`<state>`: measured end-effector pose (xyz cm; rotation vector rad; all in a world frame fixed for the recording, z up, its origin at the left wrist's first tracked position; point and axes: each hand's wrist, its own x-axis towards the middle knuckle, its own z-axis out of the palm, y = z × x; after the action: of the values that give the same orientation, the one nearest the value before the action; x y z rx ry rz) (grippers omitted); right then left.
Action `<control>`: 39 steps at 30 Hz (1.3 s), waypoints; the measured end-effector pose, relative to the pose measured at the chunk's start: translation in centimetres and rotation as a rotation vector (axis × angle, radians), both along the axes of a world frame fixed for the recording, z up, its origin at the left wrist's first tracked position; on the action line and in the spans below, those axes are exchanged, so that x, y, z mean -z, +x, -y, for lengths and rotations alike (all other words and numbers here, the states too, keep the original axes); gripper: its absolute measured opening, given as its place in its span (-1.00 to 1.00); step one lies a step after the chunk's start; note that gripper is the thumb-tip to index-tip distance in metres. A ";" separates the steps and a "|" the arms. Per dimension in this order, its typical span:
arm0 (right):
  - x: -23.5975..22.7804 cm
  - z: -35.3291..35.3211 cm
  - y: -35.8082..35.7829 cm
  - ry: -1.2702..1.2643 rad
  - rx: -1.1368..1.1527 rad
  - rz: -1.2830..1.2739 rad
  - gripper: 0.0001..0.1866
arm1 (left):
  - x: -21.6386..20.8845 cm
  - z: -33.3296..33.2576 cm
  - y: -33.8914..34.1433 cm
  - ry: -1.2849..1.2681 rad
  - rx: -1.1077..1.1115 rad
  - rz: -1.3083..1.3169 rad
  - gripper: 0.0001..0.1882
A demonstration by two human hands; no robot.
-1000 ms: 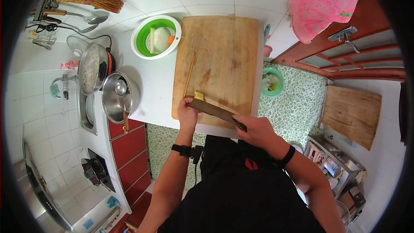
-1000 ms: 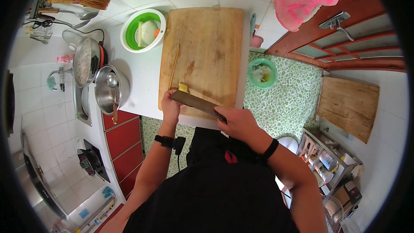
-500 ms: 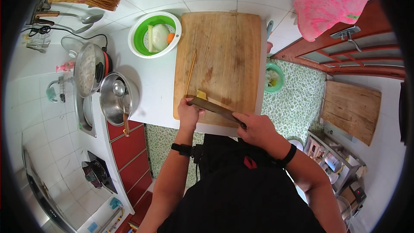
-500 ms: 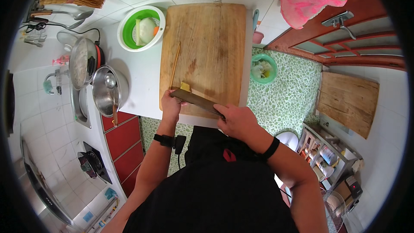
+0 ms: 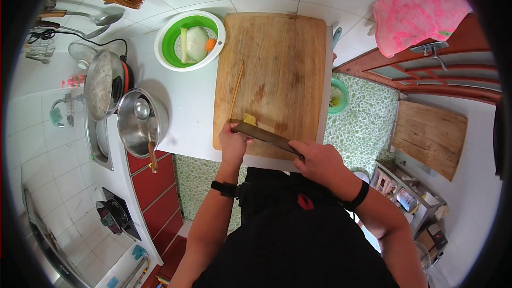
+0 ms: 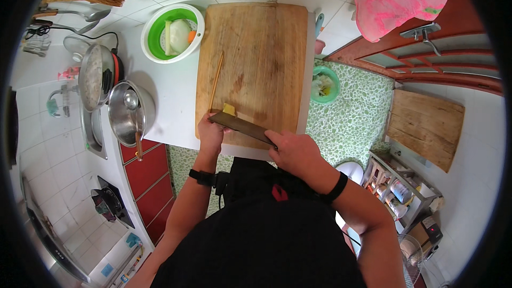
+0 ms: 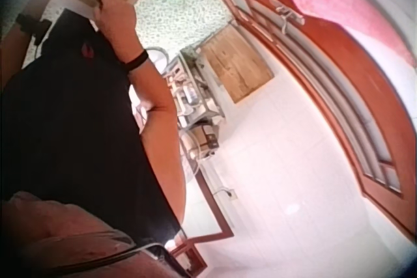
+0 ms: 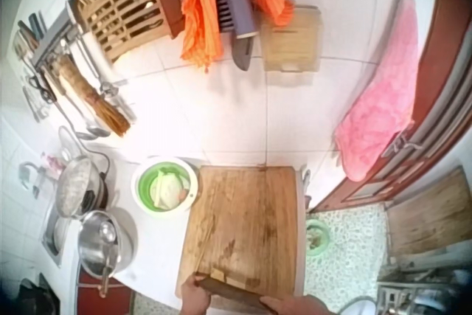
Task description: The recorder slices ginger on a wooden cutting board in a kitchen.
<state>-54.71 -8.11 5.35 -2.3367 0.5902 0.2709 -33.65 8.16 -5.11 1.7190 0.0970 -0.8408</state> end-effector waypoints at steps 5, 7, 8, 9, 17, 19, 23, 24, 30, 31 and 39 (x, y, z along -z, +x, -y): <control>-1.1 0.4 0.8 -0.018 -0.029 -0.068 -0.57 | -0.2 -0.1 0.2 0.005 0.012 -0.030 -0.79; -1.3 0.6 1.0 -0.014 -0.037 -0.073 -0.58 | -0.2 -0.1 0.2 -0.018 0.017 -0.046 -0.80; -1.3 0.7 1.1 -0.006 -0.043 -0.075 -0.59 | -0.5 -0.1 0.1 -0.025 0.011 -0.055 -0.81; -1.4 0.9 1.4 -0.005 -0.047 -0.079 -0.59 | -0.7 -0.1 0.1 -0.032 0.004 -0.064 -0.82; 0.3 0.8 3.4 0.030 -0.057 -0.168 -0.66 | 0.0 -0.4 -0.1 -0.075 -0.036 -0.112 -0.83; 1.7 0.5 3.3 0.026 -0.050 -0.168 -0.65 | 0.3 -0.8 -0.3 -0.096 -0.048 -0.100 -0.82; 3.8 -0.3 2.1 -0.022 -0.045 -0.043 -0.62 | -0.9 -0.4 -1.1 -0.019 0.071 0.043 -0.75; 4.0 -0.6 1.6 -0.028 -0.041 -0.038 -0.62 | -1.3 -0.2 -1.4 -0.013 0.055 0.119 -0.76; 5.1 -1.2 -1.1 -0.059 0.010 0.170 -0.58 | 0.0 -1.4 -1.4 -0.035 0.287 0.352 -0.73; 5.0 -1.3 -1.5 -0.063 0.019 0.181 -0.57 | 0.1 -1.8 -1.4 -0.036 0.293 0.360 -0.73; 3.5 -1.9 -5.4 -0.064 0.168 0.245 -0.52 | -3.2 -5.1 2.8 -0.021 0.168 0.166 -0.72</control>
<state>-60.07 -6.22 1.83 -2.3182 0.6757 -0.1113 -30.81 13.26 -1.87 1.7879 -0.1699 -0.8144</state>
